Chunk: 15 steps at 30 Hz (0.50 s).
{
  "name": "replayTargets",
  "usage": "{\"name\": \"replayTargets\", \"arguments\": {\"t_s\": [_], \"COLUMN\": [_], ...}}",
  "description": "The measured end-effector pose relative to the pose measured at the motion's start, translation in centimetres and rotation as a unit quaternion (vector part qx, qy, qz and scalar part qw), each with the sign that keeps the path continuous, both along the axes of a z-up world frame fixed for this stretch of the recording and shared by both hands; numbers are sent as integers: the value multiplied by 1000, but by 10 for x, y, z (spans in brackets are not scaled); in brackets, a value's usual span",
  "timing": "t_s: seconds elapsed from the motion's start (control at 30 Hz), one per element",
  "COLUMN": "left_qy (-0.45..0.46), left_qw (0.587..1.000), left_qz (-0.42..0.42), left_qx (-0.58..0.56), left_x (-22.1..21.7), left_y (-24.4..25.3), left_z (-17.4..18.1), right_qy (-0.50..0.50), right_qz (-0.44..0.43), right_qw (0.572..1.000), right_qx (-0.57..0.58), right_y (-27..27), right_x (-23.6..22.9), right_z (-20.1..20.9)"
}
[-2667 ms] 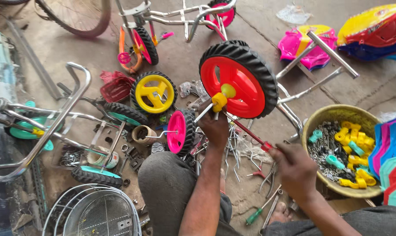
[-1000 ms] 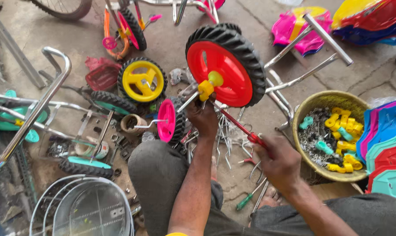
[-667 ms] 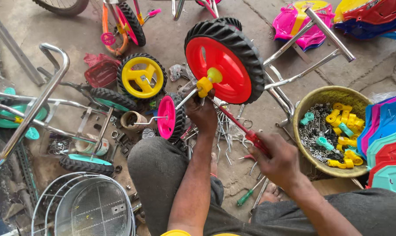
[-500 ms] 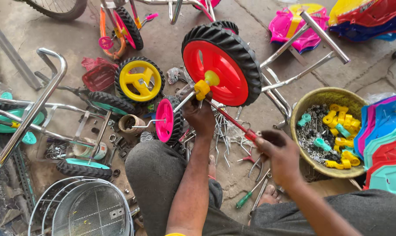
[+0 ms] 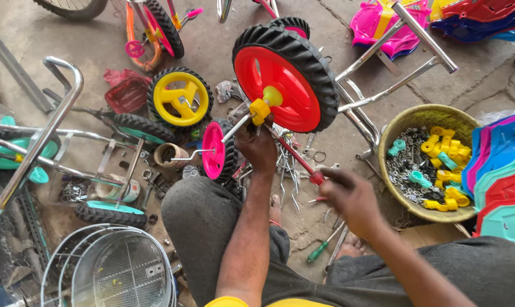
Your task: The person assembles a child's tricycle by attaching a red wheel to the frame using a wrench and a screwdriver. They tighten the axle nut and secure the wheel to the frame.
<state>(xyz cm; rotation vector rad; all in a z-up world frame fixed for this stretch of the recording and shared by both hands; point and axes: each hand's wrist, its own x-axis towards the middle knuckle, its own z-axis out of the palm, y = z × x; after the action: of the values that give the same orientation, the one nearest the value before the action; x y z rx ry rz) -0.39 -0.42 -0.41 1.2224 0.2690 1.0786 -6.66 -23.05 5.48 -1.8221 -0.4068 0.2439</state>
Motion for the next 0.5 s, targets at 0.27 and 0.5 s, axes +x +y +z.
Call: {"name": "replayTargets", "arguments": {"t_s": [0.27, 0.5], "left_qy": [80, 8], "left_qw": [989, 999], "left_qz": [62, -54], "left_qx": [106, -2], "left_x": [-5, 0], "left_y": [3, 3], "left_z": [12, 10], "right_qy": [-393, 214], "right_qz": [59, -130], "right_qw": [896, 966], "right_qx": [-199, 58], "right_y": [5, 6], "right_x": [-17, 9], "right_z": [2, 22]}}
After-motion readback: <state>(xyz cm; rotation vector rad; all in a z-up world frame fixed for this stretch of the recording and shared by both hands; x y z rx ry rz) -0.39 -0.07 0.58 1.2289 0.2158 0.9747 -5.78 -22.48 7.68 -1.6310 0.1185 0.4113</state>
